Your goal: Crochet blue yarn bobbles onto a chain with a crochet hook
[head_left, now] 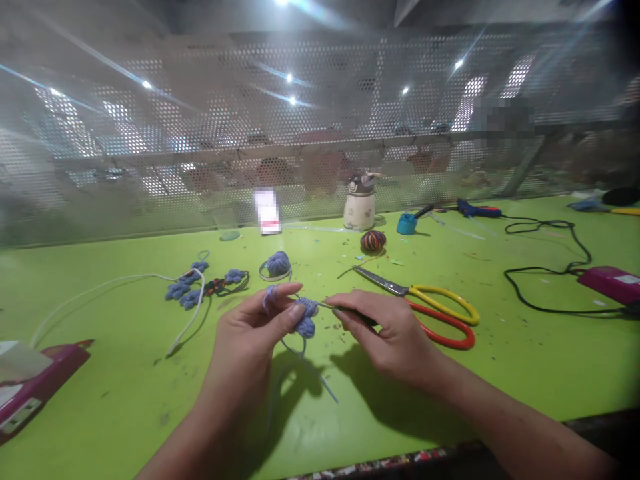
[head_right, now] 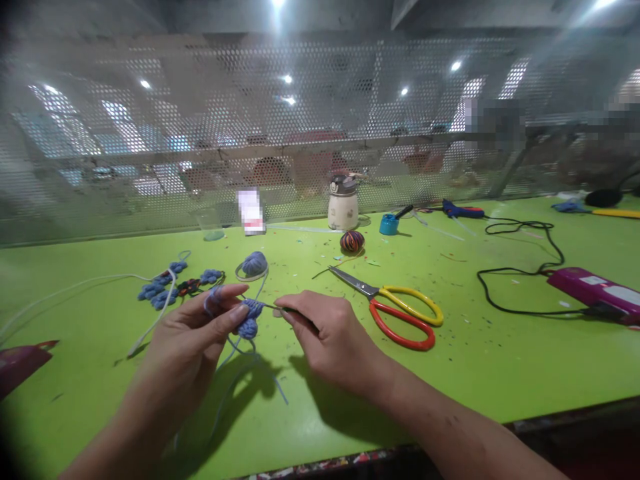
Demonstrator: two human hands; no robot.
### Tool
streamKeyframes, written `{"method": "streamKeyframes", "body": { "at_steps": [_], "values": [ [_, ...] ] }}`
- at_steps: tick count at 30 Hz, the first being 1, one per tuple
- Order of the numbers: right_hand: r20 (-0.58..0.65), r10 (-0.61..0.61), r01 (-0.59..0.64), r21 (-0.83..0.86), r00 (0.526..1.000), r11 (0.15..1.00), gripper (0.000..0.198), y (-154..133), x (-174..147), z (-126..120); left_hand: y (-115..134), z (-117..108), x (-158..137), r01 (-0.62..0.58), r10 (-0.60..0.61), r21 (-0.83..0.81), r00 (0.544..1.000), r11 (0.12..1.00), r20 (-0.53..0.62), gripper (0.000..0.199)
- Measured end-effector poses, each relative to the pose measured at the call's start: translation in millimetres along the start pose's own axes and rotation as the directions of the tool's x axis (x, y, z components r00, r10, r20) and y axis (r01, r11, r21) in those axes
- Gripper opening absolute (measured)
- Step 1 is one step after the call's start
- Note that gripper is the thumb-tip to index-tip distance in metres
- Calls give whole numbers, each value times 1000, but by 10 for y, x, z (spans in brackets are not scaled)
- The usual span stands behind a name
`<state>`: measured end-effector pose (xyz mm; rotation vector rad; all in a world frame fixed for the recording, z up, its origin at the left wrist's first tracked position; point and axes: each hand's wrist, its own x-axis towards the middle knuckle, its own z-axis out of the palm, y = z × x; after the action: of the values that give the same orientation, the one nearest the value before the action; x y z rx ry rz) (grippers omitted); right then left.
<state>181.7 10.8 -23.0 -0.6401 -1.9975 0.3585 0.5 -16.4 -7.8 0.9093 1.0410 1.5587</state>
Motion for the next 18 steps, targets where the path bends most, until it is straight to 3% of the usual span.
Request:
{"method": "streamKeyframes", "body": {
  "at_steps": [6, 11, 18],
  "values": [
    [74, -14, 14, -1, 997, 1000, 18, 0, 26, -98, 34, -32, 49, 103, -99, -67, 993, 992, 62, 25],
    [92, 15, -18, 23, 996, 1000, 18, -30, 52, -146, 73, -41, 44, 109, -104, -67, 992, 992, 74, 23],
    [175, 204, -225, 112, 963, 968, 18, -78, 90, -177, 133, 13, -9, 80, -79, -13, 994, 997, 76, 24]
  ]
}}
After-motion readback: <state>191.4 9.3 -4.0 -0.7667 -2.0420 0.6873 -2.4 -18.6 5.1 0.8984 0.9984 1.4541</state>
